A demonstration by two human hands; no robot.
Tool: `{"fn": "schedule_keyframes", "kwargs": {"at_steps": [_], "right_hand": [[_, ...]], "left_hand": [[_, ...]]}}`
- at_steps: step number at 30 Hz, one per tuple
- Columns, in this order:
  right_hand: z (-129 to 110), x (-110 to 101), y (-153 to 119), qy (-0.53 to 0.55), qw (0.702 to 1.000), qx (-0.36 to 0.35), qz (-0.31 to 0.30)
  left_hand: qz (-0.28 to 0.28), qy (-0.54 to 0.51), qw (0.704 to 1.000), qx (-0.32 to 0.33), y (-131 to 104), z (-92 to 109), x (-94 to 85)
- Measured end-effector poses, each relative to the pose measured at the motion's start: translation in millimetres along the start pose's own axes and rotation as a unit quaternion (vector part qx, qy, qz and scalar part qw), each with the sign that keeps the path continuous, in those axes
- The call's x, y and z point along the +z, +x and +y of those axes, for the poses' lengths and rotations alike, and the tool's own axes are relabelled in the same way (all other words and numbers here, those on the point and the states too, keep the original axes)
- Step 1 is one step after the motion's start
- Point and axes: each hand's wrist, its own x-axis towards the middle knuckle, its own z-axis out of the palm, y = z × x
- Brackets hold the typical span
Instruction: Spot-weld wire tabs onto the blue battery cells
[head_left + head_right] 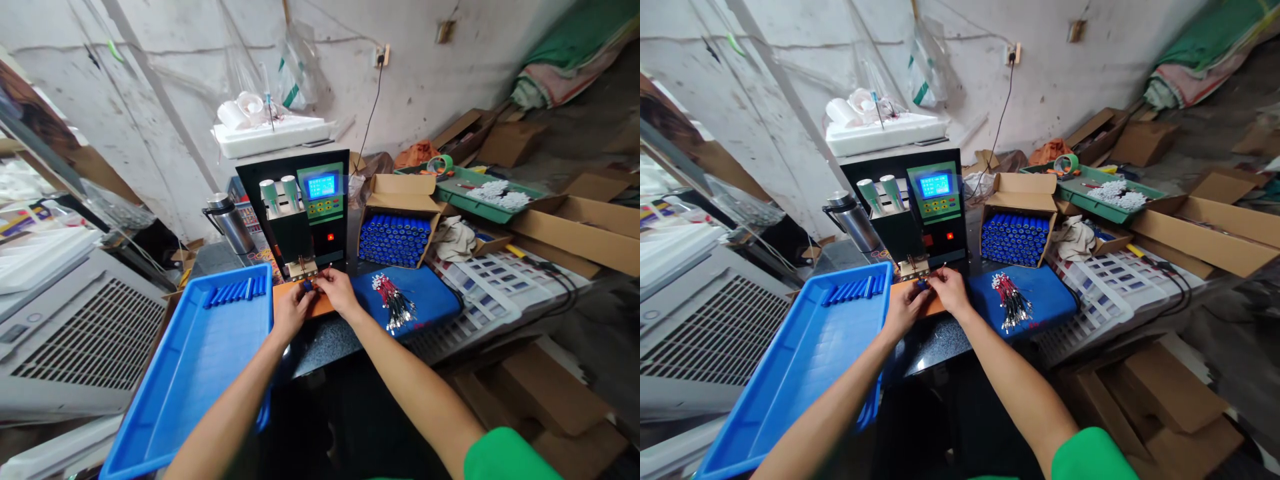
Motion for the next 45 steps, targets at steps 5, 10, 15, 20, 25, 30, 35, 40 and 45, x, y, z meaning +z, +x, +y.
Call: {"fn": "schedule_keyframes", "kwargs": {"at_steps": [5, 10, 15, 20, 25, 30, 35, 40, 45], "right_hand": [[1, 3, 0, 0.022, 1.000, 0.012, 0.002], [1, 5, -1, 0.003, 1.000, -0.009, -0.007], [0, 5, -1, -0.008, 1.000, -0.019, -0.013], [-4, 5, -2, 0.005, 1.000, -0.013, -0.021], [-3, 4, -2, 0.006, 1.000, -0.016, -0.020], [0, 5, -1, 0.012, 1.000, -0.014, -0.020], [-5, 3, -2, 0.012, 0.999, -0.008, -0.032], [-8, -5, -9, -0.038, 0.998, -0.006, -0.046], [-6, -12, -15, -0.103, 0.993, 0.012, -0.057]], "left_hand": [[0.001, -0.012, 1.000, 0.007, 1, -5, 0.2], [0.007, 0.001, 1.000, 0.012, 2, -9, -0.6], [0.000, -0.001, 1.000, 0.009, 2, -9, -0.7], [0.002, -0.001, 1.000, 0.003, 3, -10, -0.6], [0.004, 0.022, 1.000, 0.012, 3, -12, -1.9], [0.008, 0.032, 0.999, 0.012, 3, -11, -2.3], [0.006, 0.019, 1.000, 0.009, 3, -8, -1.2], [0.006, 0.039, 0.999, 0.007, 2, -8, -1.4], [0.013, 0.045, 0.999, 0.007, 0, -7, 0.5]]}}
